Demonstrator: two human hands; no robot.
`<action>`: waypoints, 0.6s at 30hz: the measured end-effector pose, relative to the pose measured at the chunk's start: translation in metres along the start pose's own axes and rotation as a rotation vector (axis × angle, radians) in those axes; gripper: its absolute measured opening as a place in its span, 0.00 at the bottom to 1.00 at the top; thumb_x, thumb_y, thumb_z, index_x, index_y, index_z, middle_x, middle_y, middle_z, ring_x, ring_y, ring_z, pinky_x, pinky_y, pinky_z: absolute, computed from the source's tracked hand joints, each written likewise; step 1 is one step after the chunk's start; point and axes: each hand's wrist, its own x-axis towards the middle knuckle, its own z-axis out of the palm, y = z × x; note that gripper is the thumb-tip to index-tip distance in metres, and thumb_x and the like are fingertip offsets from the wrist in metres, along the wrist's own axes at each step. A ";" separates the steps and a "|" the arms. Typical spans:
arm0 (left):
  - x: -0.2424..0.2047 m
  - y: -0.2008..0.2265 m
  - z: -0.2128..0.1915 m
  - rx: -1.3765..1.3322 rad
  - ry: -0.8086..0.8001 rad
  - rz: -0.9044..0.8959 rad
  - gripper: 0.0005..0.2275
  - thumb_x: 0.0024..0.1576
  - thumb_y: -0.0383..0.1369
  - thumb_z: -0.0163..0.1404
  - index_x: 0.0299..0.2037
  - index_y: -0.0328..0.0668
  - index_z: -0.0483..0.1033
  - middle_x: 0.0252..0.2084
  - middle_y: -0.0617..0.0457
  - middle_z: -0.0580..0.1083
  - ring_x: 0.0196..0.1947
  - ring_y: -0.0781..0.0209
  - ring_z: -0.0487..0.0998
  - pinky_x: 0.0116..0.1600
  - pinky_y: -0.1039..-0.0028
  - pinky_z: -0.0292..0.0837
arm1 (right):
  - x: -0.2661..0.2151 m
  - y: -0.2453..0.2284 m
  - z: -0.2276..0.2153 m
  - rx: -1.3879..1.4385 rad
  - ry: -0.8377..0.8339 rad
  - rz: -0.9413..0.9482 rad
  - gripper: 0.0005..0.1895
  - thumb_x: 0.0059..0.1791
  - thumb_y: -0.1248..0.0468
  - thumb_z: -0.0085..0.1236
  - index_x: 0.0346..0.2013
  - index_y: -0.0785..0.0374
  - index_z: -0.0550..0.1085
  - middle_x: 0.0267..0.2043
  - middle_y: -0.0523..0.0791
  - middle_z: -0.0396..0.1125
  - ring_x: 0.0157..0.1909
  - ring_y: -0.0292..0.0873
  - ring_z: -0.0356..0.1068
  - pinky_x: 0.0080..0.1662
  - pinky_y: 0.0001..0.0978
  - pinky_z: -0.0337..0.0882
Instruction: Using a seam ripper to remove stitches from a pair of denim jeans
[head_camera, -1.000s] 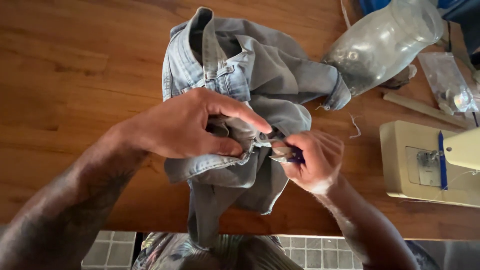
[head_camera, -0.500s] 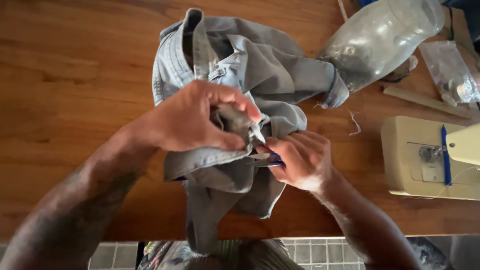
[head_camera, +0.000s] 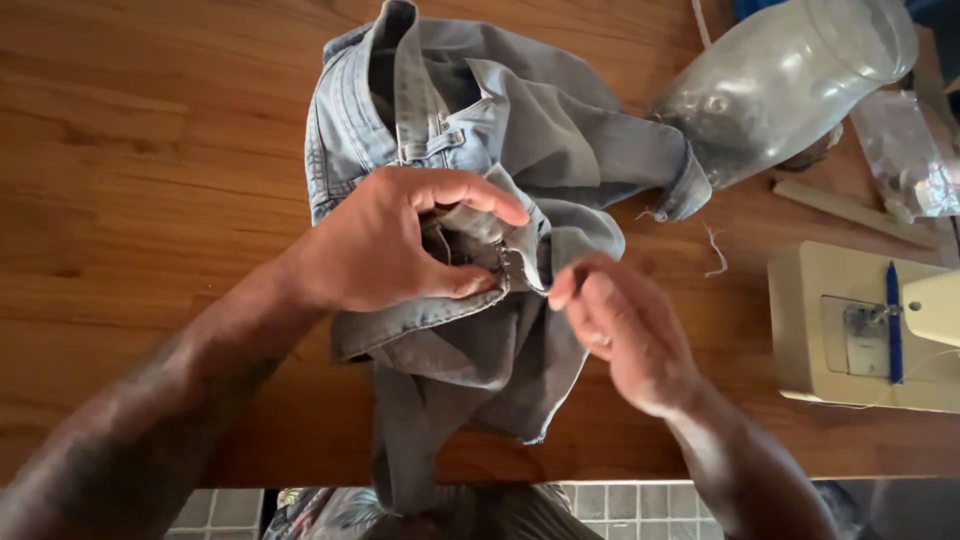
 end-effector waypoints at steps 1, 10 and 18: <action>0.000 0.000 0.000 -0.006 0.001 0.000 0.25 0.55 0.25 0.75 0.63 0.39 0.83 0.63 0.46 0.87 0.66 0.54 0.88 0.80 0.64 0.76 | -0.003 -0.002 0.007 -0.002 0.001 0.005 0.23 0.71 0.48 0.38 0.53 0.62 0.74 0.27 0.33 0.52 0.25 0.30 0.44 0.25 0.24 0.47; -0.006 0.005 0.007 -0.039 0.007 0.018 0.26 0.53 0.22 0.76 0.62 0.42 0.83 0.62 0.47 0.87 0.64 0.57 0.89 0.78 0.69 0.79 | 0.001 -0.015 0.040 -0.124 0.025 0.113 0.27 0.70 0.46 0.34 0.40 0.61 0.71 0.22 0.36 0.50 0.22 0.32 0.46 0.26 0.27 0.48; -0.008 0.010 0.004 -0.083 -0.052 -0.159 0.25 0.53 0.27 0.76 0.62 0.51 0.85 0.68 0.52 0.85 0.14 0.84 0.61 0.17 0.91 0.70 | -0.001 0.007 0.038 -0.081 0.153 0.393 0.30 0.68 0.44 0.41 0.28 0.57 0.65 0.21 0.39 0.56 0.22 0.32 0.56 0.27 0.22 0.55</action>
